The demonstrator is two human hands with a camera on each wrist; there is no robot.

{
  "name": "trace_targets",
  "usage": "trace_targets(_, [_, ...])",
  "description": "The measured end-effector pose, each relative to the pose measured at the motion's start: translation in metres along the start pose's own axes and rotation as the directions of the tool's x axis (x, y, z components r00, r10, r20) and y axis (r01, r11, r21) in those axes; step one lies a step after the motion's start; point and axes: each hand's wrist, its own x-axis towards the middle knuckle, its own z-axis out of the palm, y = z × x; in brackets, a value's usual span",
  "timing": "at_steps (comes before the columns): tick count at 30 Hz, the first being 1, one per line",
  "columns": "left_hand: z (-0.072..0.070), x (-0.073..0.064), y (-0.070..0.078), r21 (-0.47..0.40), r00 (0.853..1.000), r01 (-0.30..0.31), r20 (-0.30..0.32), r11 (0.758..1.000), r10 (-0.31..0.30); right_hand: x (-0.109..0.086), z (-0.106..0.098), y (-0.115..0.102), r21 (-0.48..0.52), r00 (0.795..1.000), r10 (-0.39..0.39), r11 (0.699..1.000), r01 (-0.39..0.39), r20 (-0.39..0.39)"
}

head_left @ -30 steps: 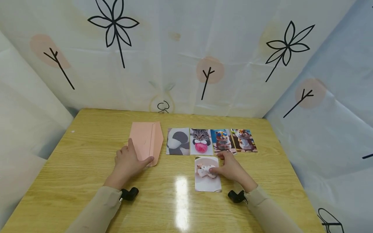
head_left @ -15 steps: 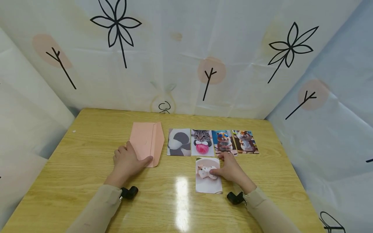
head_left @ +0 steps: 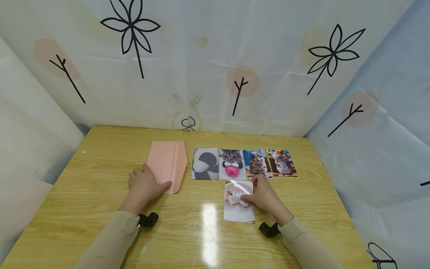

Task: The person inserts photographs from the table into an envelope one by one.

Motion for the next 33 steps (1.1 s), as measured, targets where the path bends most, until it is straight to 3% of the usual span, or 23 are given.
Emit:
trace_targets(12, [-0.004, -0.003, -0.009, -0.028, 0.998, 0.034, 0.052, 0.999, -0.032, -0.004, -0.003, -0.002, 0.061, 0.999, 0.041, 0.997, -0.041, 0.004])
trace_targets(19, [-0.007, -0.007, -0.011, -0.047, 0.999, -0.033, 0.014, 0.998, 0.034, -0.001, -0.016, 0.007, 0.1, 1.0, -0.007, 0.995, 0.009, -0.025])
trace_targets(23, [-0.011, -0.01, -0.012, -0.031, 0.998, -0.063, 0.001, 0.998, 0.063, -0.001, -0.026, 0.008, 0.177, 0.999, -0.049, 0.983, 0.051, -0.015])
trace_targets(28, [-0.017, -0.014, -0.013, -0.017, 0.998, -0.062, -0.014, 0.998, 0.062, 0.001, -0.036, 0.001, 0.379, 0.993, -0.11, 0.918, 0.12, -0.05])
trace_targets(33, [-0.019, -0.017, -0.012, -0.069, 0.993, -0.071, -0.096, 0.995, 0.064, 0.009, -0.036, -0.013, 0.533, 0.982, -0.091, 0.83, 0.165, -0.164])
